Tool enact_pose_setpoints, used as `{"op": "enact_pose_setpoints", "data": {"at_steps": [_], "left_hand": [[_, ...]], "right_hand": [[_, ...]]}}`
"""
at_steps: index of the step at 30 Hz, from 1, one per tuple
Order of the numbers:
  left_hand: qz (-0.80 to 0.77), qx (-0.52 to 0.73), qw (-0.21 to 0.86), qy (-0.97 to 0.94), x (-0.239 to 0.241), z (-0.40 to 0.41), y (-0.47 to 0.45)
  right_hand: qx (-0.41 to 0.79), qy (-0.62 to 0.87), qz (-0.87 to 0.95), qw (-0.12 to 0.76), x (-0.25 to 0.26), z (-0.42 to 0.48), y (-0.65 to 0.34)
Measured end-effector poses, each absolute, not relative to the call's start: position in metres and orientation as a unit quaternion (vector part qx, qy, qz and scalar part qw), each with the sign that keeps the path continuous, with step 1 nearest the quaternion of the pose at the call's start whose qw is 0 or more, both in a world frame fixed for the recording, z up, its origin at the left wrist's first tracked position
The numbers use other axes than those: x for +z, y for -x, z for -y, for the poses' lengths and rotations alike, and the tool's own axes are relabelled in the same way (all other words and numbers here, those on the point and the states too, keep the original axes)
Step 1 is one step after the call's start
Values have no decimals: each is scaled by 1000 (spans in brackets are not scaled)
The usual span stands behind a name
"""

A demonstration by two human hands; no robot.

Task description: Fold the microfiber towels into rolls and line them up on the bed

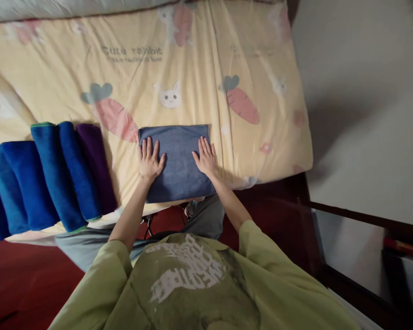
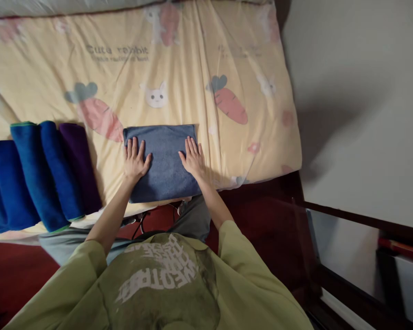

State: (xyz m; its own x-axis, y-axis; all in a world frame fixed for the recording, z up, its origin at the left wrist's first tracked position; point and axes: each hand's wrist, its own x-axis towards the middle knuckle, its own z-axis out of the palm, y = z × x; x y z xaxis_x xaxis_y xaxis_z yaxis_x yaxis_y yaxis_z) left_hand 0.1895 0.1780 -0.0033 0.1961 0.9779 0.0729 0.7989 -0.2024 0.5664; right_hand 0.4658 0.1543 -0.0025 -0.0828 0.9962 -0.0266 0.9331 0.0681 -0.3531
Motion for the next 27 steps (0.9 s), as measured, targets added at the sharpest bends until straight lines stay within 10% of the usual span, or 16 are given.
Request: {"op": "enact_pose_setpoints", "data": {"at_steps": [27], "left_hand": [[-465, 182, 245, -831, -15, 5, -98]], "right_hand": [[141, 490, 838, 195, -9, 32, -523]]}}
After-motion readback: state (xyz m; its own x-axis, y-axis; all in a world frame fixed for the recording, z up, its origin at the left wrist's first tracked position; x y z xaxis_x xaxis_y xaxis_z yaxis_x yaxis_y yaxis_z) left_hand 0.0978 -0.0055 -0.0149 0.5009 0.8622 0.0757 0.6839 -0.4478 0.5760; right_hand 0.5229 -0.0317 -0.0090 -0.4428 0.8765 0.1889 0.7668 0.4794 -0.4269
